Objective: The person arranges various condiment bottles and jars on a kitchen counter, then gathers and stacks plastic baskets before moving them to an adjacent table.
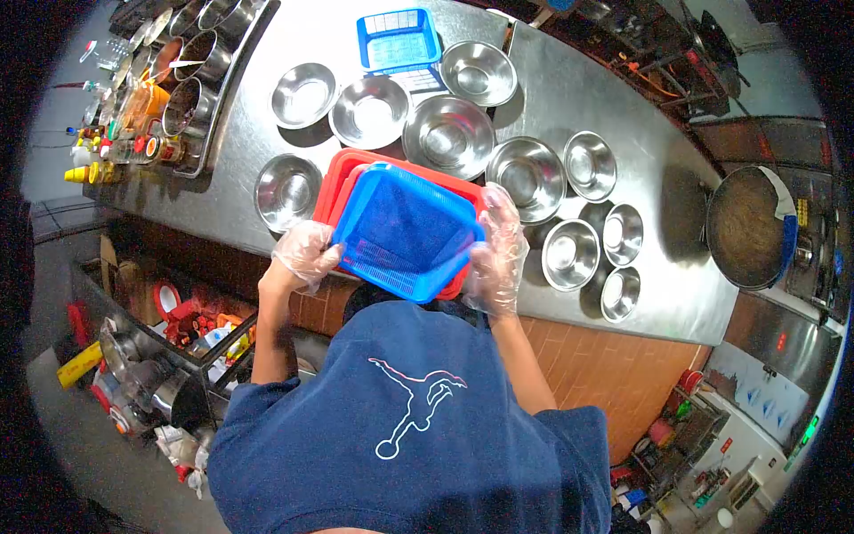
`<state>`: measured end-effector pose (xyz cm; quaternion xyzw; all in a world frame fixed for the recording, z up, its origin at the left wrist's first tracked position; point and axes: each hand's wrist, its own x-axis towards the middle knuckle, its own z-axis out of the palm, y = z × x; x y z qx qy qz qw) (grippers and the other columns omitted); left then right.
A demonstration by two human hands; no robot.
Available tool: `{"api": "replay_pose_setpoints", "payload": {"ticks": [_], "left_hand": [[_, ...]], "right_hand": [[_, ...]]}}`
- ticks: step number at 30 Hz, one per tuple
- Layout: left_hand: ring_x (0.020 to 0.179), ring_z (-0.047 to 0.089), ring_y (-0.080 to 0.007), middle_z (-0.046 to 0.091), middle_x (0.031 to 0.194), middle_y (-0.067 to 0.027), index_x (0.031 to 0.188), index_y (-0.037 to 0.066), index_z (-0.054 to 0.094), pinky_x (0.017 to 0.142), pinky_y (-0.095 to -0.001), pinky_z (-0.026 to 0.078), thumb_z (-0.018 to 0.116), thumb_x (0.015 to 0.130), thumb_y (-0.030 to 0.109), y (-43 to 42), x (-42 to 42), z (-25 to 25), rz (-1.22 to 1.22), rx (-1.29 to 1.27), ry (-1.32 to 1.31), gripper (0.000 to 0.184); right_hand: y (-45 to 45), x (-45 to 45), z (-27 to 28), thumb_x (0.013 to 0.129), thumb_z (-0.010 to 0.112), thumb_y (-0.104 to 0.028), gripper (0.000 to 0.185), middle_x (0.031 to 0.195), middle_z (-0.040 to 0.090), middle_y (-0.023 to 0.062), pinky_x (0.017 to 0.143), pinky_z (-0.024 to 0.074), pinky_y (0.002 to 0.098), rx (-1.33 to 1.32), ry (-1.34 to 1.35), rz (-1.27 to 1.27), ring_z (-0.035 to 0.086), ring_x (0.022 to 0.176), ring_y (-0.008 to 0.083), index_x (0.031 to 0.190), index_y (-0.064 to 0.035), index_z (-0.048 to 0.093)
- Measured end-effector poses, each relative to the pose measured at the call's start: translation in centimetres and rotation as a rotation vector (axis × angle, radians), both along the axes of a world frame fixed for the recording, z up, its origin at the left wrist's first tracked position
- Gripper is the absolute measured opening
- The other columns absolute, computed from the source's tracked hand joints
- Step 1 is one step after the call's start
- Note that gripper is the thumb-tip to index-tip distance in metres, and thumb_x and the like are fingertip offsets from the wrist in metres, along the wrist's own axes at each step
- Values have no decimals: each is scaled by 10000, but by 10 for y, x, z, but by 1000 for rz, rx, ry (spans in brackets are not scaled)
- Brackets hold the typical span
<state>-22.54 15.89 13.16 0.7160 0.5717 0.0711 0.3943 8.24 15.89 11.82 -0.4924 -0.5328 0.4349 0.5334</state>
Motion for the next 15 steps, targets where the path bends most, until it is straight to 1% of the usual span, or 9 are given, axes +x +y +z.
{"api": "replay_pose_setpoints", "payload": {"ticks": [1,3,6,7,10,11,13,14,15], "left_hand": [[701,625,-408,611,704,-227,712,29,627,638,-485,481,640,849,291,0,0,-1,-4,-4,0,296],[631,587,-401,578,637,-204,726,20,622,610,-461,463,651,862,263,0,1,-8,-32,73,40,280],[652,575,-409,570,650,-236,717,-8,632,632,-475,452,666,872,411,10,3,-2,-47,-33,117,448],[653,573,-405,564,650,-246,706,-17,630,635,-477,447,666,873,457,17,3,5,-48,-177,165,504],[629,584,-375,573,669,-262,690,-25,644,612,-469,443,614,908,503,44,-4,8,4,-88,164,571],[590,593,-301,578,642,-234,722,-35,654,577,-432,440,596,927,485,65,-11,-5,2,-18,175,562],[576,539,-209,578,619,-186,771,-40,661,590,-383,450,572,939,486,111,-15,-32,278,-37,-94,559],[635,555,-218,619,714,-194,831,-41,651,624,-390,458,571,944,454,127,-7,-26,452,-35,-263,514],[718,589,-232,660,843,-194,901,-18,646,666,-388,465,560,948,453,168,-28,-107,289,315,8,481]], "right_hand": [[0,-3,4,846,720,-450,697,1436,469,148,1111,356,420,-32,-29,-19,449,1335,277,1355,-32,493],[7,-4,2,844,714,-167,466,1366,537,177,1095,376,425,57,-522,0,498,1291,322,1282,-67,588],[7,-4,-7,865,668,-101,466,1376,538,173,1093,381,426,53,-614,111,514,1284,317,1319,-79,564],[7,-6,-8,865,668,-101,466,1376,538,173,1093,381,426,55,-615,113,514,1284,317,1319,-79,564],[8,-14,-18,882,645,-114,608,1409,515,175,1105,363,433,-65,-405,4,478,1319,334,1447,-76,424],[11,-13,-19,882,645,-114,608,1409,515,175,1105,363,433,-55,-405,7,478,1319,334,1447,-76,424],[15,-11,-16,898,631,-138,592,1415,505,189,1114,350,438,-29,-670,69,471,1323,342,1445,-58,419],[15,-12,-12,900,630,-166,601,1423,491,203,1118,344,443,-50,-681,72,467,1322,355,1450,-58,412],[15,-11,-13,884,659,-213,656,1430,478,215,1121,339,440,-61,-640,88,454,1331,362,1456,-36,391]]}}
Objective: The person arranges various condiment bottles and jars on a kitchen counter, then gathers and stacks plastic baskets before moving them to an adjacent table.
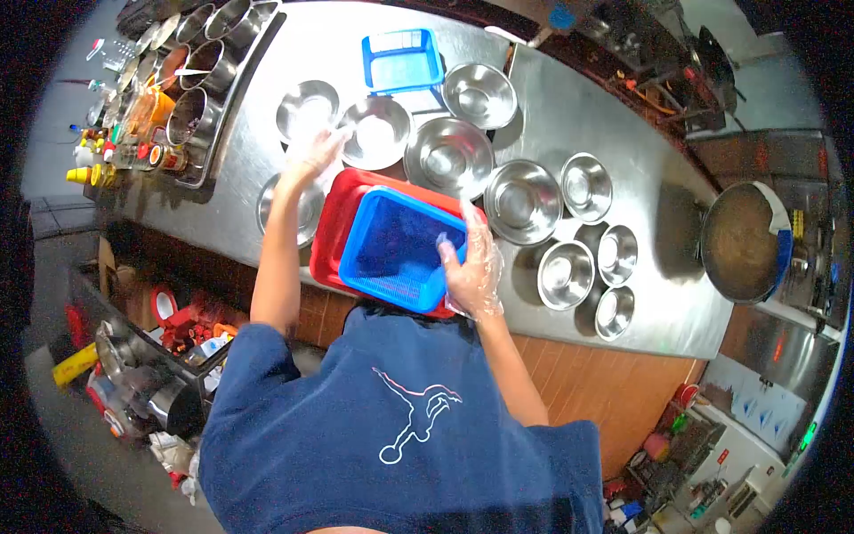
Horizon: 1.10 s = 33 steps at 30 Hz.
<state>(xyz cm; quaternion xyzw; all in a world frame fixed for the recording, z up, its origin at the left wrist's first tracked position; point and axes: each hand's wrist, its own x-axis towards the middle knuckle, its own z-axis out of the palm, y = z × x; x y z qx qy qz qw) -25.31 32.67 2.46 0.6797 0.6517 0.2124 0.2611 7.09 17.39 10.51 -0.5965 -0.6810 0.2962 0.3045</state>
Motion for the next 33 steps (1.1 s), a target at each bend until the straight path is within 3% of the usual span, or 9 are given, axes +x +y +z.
{"api": "replay_pose_setpoints", "payload": {"ticks": [4,11,15,16,18,20,24,28,33], "left_hand": [[885,660,-346,695,994,-191,1042,48,680,787,-443,494,506,950,475,101,12,-74,48,215,-177,471],[991,680,-345,682,1113,-200,1105,58,681,842,-457,513,511,936,402,167,46,-59,151,-371,206,419],[769,697,-303,681,761,-189,905,54,682,702,-448,514,382,965,406,190,20,-105,19,-18,142,466],[718,680,-301,661,712,-160,938,46,664,683,-433,516,416,982,404,165,22,-57,34,-86,-18,438],[647,653,-253,649,687,-126,964,31,647,620,-385,515,467,993,339,152,8,-28,-252,235,606,358],[572,612,-175,640,688,-89,960,20,638,539,-322,496,529,976,237,86,19,50,236,-86,-561,244],[524,550,-86,619,698,-42,910,19,608,476,-256,445,531,965,176,-39,6,106,206,-1,-815,184],[562,557,-298,514,623,-135,809,26,535,535,-410,427,590,869,159,-130,11,121,-279,423,-172,156],[627,546,-409,501,657,-196,749,22,463,588,-484,422,600,842,151,-192,40,99,-188,209,-267,209]], "right_hand": [[-9,5,-6,871,689,-283,748,1438,457,224,1121,340,430,50,92,-9,439,1348,347,1462,19,341],[-29,25,-15,1028,473,-247,334,1271,593,157,1026,418,420,-105,74,-271,552,1207,314,1286,-42,530],[-48,41,-66,1035,433,-361,419,1211,641,111,875,505,347,-175,132,-365,623,1028,237,1308,-64,547],[-54,46,-84,1035,433,-361,419,1211,641,111,875,505,347,-184,138,-376,623,1028,237,1308,-64,547],[-60,50,-104,1039,412,-357,461,1308,586,103,932,481,335,-367,272,-354,592,1100,230,1384,-57,474],[-60,39,-88,1045,400,-414,469,1286,535,177,1042,378,403,-354,283,-338,519,1200,305,1296,-25,474],[-49,34,-101,1025,469,-440,518,1268,546,180,1017,397,406,-344,404,-389,531,1167,287,1312,-9,454],[-47,19,-71,1022,520,-364,468,1245,544,102,1003,410,354,-326,404,-452,512,1132,200,1350,-46,417],[-42,36,-89,1028,513,-346,374,1142,564,33,942,434,319,-449,805,-354,524,1053,130,1288,-82,464]]}}
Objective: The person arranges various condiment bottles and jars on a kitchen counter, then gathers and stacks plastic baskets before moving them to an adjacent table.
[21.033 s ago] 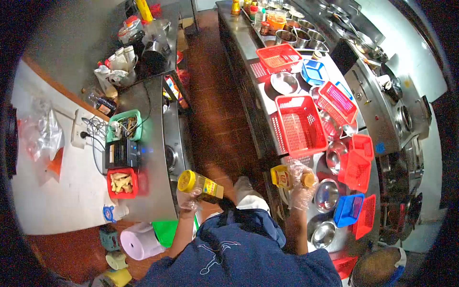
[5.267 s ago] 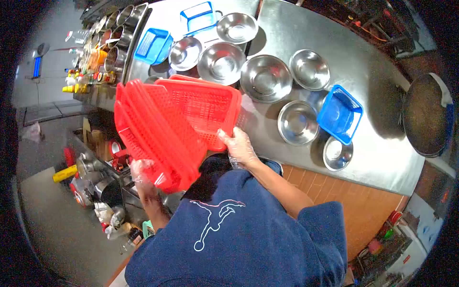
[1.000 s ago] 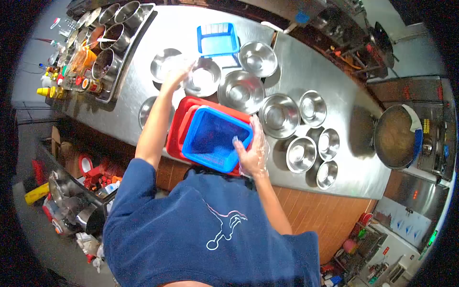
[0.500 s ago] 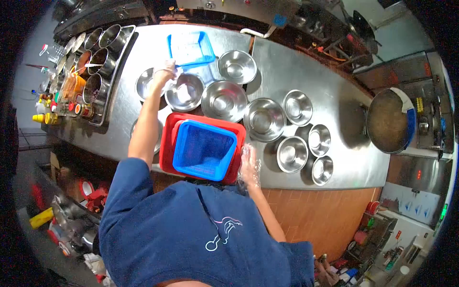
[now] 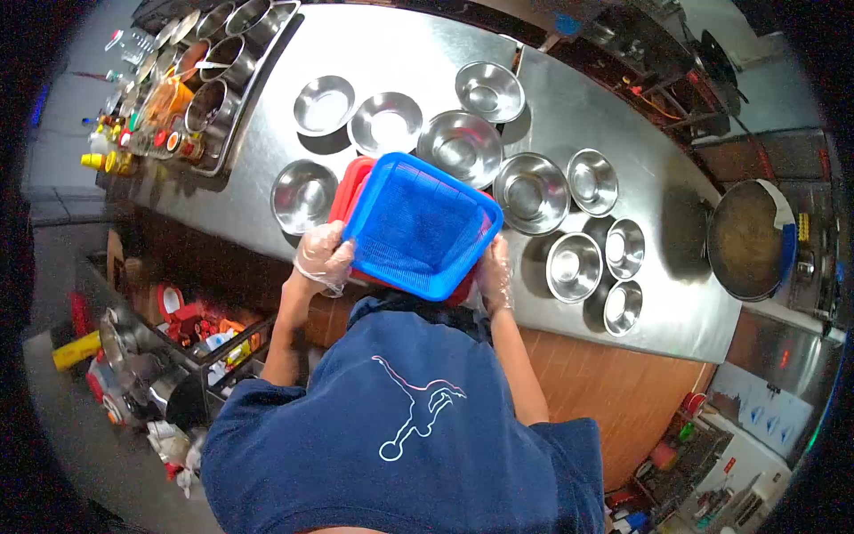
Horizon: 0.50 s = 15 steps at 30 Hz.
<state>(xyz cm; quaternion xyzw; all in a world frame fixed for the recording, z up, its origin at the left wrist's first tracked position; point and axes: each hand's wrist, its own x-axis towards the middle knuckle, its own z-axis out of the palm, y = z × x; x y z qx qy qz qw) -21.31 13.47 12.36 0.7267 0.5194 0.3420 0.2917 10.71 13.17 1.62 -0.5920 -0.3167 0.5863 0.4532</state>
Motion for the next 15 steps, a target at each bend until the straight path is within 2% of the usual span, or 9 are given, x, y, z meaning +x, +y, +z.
{"api": "replay_pose_setpoints", "payload": {"ticks": [4,6,7,9,10,11,13,14,15], "left_hand": [[594,537,-399,522,630,-185,739,28,502,567,-490,415,628,846,181,-10,-1,-23,40,-21,86,225],[610,561,-405,550,633,-199,696,23,536,584,-494,438,650,881,347,-8,4,-22,82,-82,244,390],[610,561,-405,550,633,-199,696,23,536,584,-494,438,650,881,347,-7,5,-17,85,-80,242,390],[614,588,-395,572,628,-205,665,21,579,594,-484,460,642,871,529,-3,7,5,144,-338,385,552],[600,600,-394,579,614,-200,656,19,604,592,-481,467,619,854,617,-2,8,-1,232,-294,371,631],[745,647,-385,642,728,-202,749,15,638,701,-483,494,599,831,670,2,6,4,266,-365,414,661],[861,644,-380,659,872,-216,898,-4,653,784,-470,493,585,841,670,1,3,-9,451,-258,275,680],[1007,612,-395,634,1055,-240,1092,-25,609,889,-462,473,577,843,675,5,3,-13,486,-305,337,743],[1007,612,-395,634,1055,-240,1092,-25,609,889,-462,473,577,843,675,7,4,-32,501,-301,342,743]], "right_hand": [[-4,3,-5,1002,550,-416,368,1076,577,-13,884,454,308,-76,102,0,534,973,96,1209,-116,505],[-4,12,-23,984,563,-462,374,1048,580,-31,844,456,303,-93,146,2,536,942,98,1173,-140,535],[-6,17,-36,984,563,-462,374,1048,580,-31,844,456,303,-91,145,5,536,942,98,1173,-140,535],[-6,21,-45,984,504,-492,406,953,652,-8,617,476,290,-115,-127,30,609,762,118,1209,-163,586],[-8,24,-49,984,504,-492,406,953,652,-8,617,476,290,-115,-127,30,609,762,118,1209,-163,586],[-8,23,-43,980,516,-488,404,955,656,-3,614,476,284,-162,-65,-1,614,766,121,1198,-158,594],[-8,16,-30,975,527,-484,401,957,661,1,612,476,278,-208,4,-26,619,770,124,1188,-153,602],[-8,12,-24,973,536,-478,407,956,664,-2,601,471,271,-202,36,-52,617,757,117,1194,-142,604],[-6,8,-20,971,546,-471,414,955,668,-6,590,467,263,-192,70,-75,615,744,110,1201,-132,605]]}}
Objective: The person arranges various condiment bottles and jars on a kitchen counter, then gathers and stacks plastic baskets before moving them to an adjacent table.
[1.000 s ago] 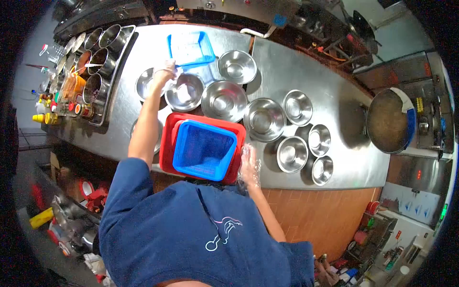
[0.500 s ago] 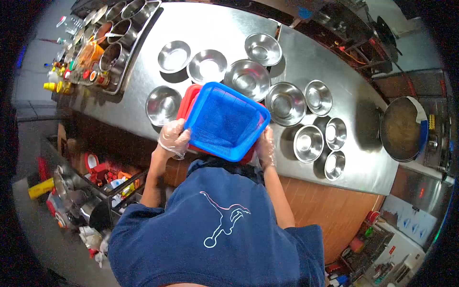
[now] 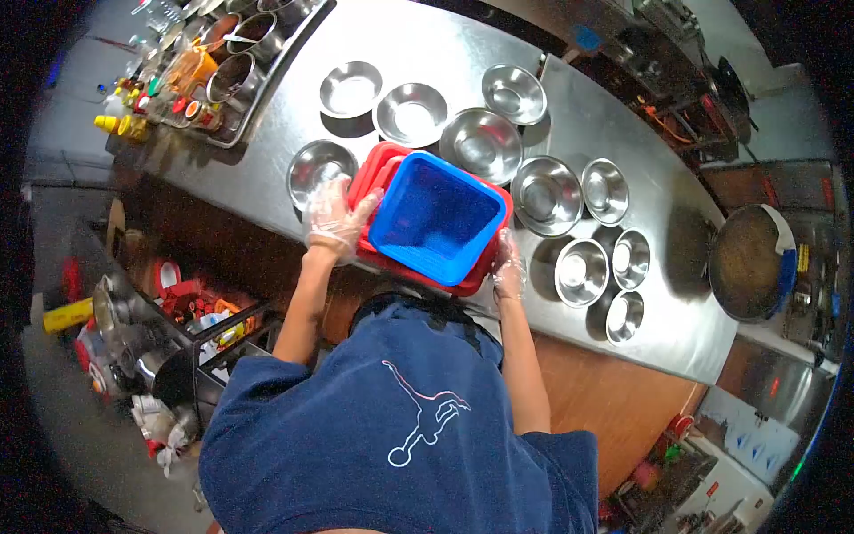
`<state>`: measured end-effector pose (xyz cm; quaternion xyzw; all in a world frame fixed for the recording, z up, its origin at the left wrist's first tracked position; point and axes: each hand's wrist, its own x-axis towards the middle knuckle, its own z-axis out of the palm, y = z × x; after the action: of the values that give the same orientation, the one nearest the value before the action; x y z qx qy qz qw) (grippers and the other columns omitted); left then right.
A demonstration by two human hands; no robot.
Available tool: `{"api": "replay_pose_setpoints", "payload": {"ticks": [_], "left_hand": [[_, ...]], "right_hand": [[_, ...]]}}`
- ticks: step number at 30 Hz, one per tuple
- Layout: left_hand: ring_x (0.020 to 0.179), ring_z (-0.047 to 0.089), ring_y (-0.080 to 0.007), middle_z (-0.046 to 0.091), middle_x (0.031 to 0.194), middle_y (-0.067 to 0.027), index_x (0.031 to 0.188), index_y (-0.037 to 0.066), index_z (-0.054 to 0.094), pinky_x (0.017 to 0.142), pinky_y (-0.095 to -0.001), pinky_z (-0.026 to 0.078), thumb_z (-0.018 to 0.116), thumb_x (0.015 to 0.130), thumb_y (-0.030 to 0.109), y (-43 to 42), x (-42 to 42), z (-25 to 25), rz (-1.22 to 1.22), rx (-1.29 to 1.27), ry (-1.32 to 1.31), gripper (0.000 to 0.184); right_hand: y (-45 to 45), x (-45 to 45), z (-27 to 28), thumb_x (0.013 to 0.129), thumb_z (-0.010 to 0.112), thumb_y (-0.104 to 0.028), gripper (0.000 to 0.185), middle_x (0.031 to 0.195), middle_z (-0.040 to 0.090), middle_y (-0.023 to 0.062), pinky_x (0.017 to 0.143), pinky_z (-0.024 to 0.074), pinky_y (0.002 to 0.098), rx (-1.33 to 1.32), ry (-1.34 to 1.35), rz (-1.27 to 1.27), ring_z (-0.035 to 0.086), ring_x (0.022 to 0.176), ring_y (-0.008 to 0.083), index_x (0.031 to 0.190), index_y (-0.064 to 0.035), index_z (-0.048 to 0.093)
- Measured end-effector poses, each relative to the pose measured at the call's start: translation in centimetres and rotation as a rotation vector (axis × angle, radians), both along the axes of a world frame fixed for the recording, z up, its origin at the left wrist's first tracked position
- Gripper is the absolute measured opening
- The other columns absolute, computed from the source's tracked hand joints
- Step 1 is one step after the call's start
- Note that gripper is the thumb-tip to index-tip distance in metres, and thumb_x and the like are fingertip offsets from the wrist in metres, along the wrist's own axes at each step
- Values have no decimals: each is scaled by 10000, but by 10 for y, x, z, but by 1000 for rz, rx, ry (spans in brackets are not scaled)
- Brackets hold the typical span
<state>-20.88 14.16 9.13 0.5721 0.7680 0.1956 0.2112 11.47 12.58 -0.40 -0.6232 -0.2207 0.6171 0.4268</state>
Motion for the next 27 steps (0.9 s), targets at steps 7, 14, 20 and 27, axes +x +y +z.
{"api": "replay_pose_setpoints", "payload": {"ticks": [7,14,20,27], "left_hand": [[1018,625,-392,655,1098,-224,1168,87,621,881,-471,487,650,816,626,2,13,-45,257,33,-205,645],[1010,636,-366,649,1095,-185,1139,114,645,898,-446,507,684,748,660,-75,55,-38,479,135,-195,673],[963,628,-373,630,1027,-185,1146,111,621,866,-465,501,699,778,613,-179,96,-30,670,173,-241,626],[1013,636,-366,664,1094,-189,1139,27,641,885,-440,508,729,788,545,-312,132,-59,1015,305,-6,632]], "right_hand": [[-3,-2,-20,933,558,-555,701,1460,471,59,1126,342,439,32,419,91,441,1335,245,1462,-123,400],[-4,57,-31,910,612,-327,610,1394,528,103,1071,404,473,168,468,312,509,1266,290,1437,-79,428],[0,97,-3,1042,371,-379,614,1517,356,162,1151,307,421,617,-575,1068,390,1374,312,1524,-18,258],[-37,40,8,1014,531,-244,443,1306,579,93,1011,461,355,50,284,991,579,1166,205,1384,-12,460]]}}
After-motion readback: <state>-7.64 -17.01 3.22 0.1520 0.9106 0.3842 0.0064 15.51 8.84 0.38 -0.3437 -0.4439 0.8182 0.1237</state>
